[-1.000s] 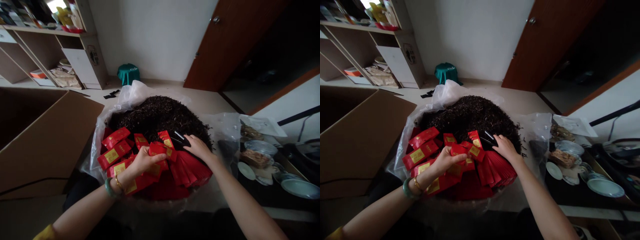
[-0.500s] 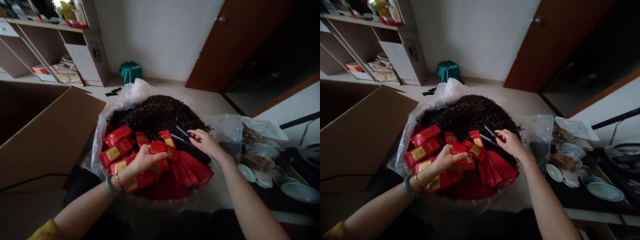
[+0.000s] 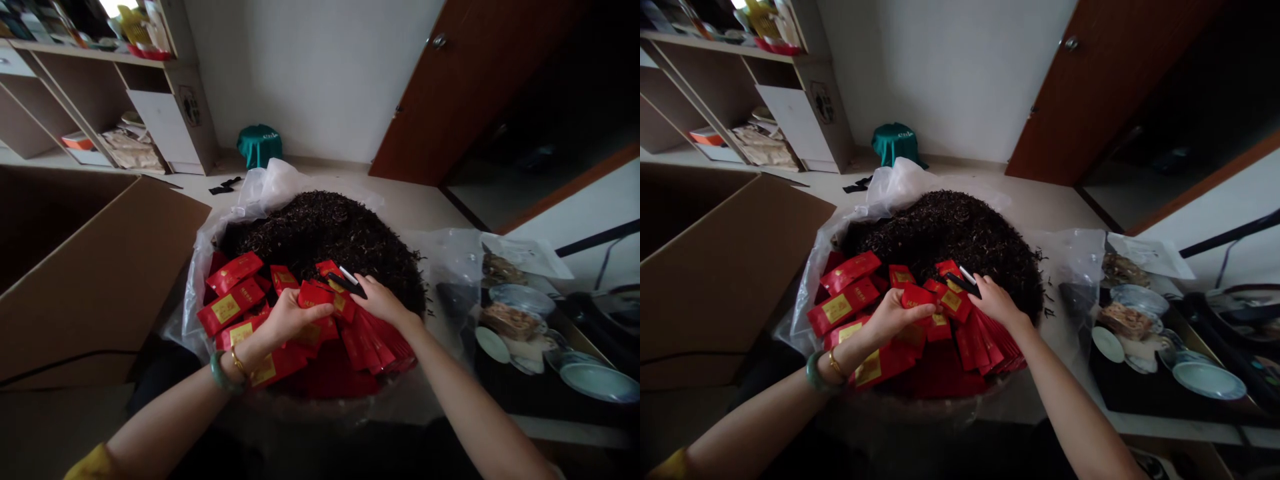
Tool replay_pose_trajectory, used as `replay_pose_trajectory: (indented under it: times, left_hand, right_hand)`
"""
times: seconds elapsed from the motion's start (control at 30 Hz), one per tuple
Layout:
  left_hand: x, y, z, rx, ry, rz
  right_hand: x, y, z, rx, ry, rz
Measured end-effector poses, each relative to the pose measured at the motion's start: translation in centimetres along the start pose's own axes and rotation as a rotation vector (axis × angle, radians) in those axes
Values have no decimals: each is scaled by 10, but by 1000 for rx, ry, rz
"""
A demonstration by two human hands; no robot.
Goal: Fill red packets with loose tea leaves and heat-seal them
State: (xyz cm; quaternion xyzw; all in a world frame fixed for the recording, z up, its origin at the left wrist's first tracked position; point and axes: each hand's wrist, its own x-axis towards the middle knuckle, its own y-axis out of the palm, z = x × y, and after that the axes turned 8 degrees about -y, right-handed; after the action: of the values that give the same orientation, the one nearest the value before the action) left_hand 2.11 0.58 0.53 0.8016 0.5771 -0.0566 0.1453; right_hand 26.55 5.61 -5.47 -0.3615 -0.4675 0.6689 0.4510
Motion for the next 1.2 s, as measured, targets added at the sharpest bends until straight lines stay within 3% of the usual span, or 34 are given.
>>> replay_pose_trajectory:
  times: [0.13, 0.23, 0.37, 0.5, 0.63, 0.9, 1.07, 1.2]
  left_hand:
    - [0, -1, 0, -8, -11, -4]
    - [1, -2, 2, -2, -13, -7]
    - [1, -1, 4, 6, 2, -4]
    - [0, 0, 3, 1, 45, 29]
    - [-1, 1, 2, 50, 101, 39]
    - [-2, 3, 3, 116, 181, 73]
    - [-2, 2, -1, 152, 154, 156]
    - [-3, 3, -6, 169, 129, 152]
  right_hand:
    - [2, -15, -9, 41, -11, -196]
    - [-3, -38, -9, 210, -3, -302]
    - [-23, -69, 29, 390, -134, -269]
    - [-41, -87, 76, 278, -357, -261]
    - [-49, -89, 95, 166, -393, -238]
    - [-50, -83, 99, 74, -416, -252]
    - [-50, -84, 98, -11, -411, -230]
    - [-49, -82, 98, -47, -388, -215]
